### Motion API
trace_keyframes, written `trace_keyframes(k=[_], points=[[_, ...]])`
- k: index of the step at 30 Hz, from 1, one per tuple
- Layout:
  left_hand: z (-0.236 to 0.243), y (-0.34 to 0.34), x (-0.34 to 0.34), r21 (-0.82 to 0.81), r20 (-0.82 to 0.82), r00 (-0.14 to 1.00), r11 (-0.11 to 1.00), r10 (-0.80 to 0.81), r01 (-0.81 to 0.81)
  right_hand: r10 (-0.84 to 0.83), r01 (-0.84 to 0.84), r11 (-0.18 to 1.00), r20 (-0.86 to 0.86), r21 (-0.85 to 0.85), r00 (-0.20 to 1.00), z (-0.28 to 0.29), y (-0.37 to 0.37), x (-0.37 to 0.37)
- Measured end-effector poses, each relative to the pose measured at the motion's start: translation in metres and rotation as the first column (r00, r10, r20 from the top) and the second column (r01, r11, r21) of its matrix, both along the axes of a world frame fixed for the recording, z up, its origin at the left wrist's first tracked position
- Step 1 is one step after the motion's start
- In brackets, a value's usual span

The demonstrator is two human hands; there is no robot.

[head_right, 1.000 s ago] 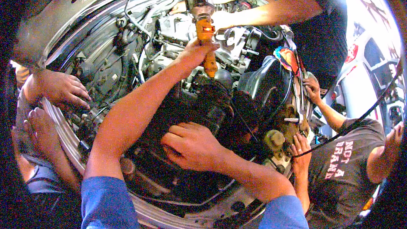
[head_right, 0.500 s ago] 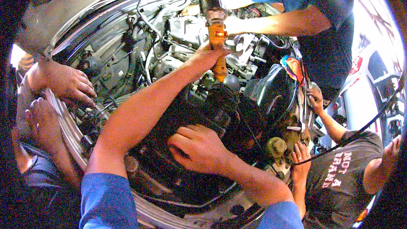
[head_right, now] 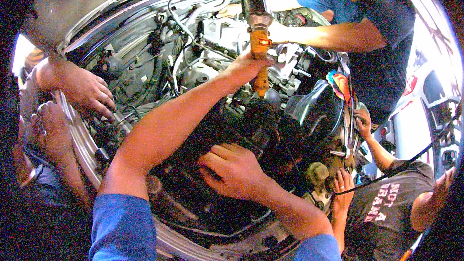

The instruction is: Group of individuals performing repairs and adjustments on a vehicle engine under the hood.

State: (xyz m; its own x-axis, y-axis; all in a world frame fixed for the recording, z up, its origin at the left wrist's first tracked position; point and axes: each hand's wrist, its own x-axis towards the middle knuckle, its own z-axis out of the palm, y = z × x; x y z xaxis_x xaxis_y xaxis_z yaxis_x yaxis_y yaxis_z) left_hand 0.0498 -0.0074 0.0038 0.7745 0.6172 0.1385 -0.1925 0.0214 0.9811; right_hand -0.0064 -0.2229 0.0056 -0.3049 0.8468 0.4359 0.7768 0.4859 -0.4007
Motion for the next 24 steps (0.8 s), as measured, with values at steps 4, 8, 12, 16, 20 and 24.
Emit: trace_keyframes(k=[4, 8, 12, 16, 20, 24], points=[[-0.005, 0.007, 0.0, 0.015, 0.004, 1.0, 1.0, -0.003, 0.003, 0.008, -0.008, 1.0, -0.004, -0.015, 1.0, -0.001, 0.001, -0.002], [0.002, 0.001, -0.001, 0.056, -0.022, 1.0, 0.998, 0.012, -0.011, -0.006, 0.006, 1.0, 0.019, -0.02, 1.0, 0.002, 0.0, -0.002], [0.002, 0.0, -0.005, 0.124, -0.046, 0.998, 0.992, 0.034, -0.028, -0.035, 0.035, 0.999, 0.013, -0.017, 0.999, 0.005, 0.0, -0.004], [0.001, -0.001, -0.002, 0.153, -0.087, 0.994, 0.987, 0.064, -0.05, -0.041, 0.041, 0.999, 0.007, -0.021, 0.999, 0.006, 0.0, -0.004], [-0.007, 0.007, 0.005, 0.098, -0.045, 0.998, 0.995, 0.04, -0.035, -0.031, 0.031, 0.999, -0.014, -0.014, 0.999, 0.005, 0.001, -0.006], [-0.008, 0.007, 0.005, 0.082, -0.047, 0.998, 0.996, 0.031, -0.027, -0.04, 0.04, 0.999, -0.003, -0.009, 0.999, 0.006, 0.0, -0.006]])
